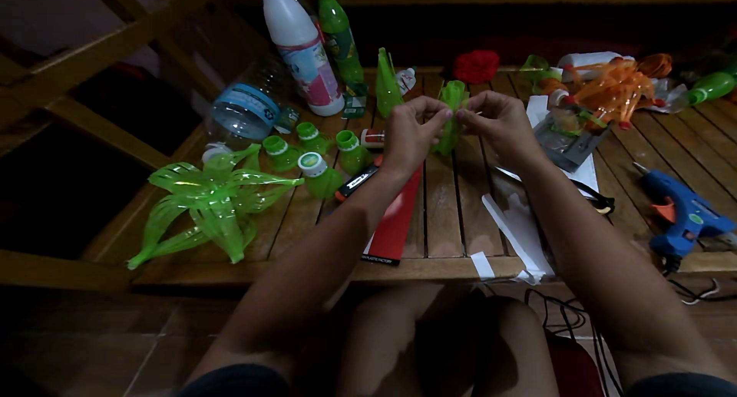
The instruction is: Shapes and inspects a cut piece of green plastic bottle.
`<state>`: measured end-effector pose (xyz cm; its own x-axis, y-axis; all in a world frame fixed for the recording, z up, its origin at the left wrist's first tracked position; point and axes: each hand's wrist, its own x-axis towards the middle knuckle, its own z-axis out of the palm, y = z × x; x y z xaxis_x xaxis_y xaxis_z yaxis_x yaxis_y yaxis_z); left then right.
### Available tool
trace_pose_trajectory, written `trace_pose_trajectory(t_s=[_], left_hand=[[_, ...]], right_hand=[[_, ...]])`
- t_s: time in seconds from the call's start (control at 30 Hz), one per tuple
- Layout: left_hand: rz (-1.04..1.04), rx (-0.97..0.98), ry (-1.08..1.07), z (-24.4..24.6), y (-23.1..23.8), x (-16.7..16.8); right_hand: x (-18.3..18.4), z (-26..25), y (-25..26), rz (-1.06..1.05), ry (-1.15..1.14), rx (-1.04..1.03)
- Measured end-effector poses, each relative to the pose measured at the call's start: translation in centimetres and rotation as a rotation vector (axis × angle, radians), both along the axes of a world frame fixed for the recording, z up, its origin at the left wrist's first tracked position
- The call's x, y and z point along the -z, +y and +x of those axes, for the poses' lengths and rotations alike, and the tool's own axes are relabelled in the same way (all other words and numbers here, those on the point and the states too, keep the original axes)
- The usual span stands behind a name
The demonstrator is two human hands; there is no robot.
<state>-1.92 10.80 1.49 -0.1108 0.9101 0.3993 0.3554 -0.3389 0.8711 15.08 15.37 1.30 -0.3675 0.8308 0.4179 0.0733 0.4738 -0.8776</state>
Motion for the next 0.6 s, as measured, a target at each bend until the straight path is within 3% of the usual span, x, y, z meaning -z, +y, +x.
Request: trace_pose_trajectory(t_s=[0.6], left_hand=[[0.011, 0.039, 0.001, -0.09, -0.10, -0.15]], right_hand=[[0.11, -0.07, 0.01, -0.013, 0.011, -0.017]])
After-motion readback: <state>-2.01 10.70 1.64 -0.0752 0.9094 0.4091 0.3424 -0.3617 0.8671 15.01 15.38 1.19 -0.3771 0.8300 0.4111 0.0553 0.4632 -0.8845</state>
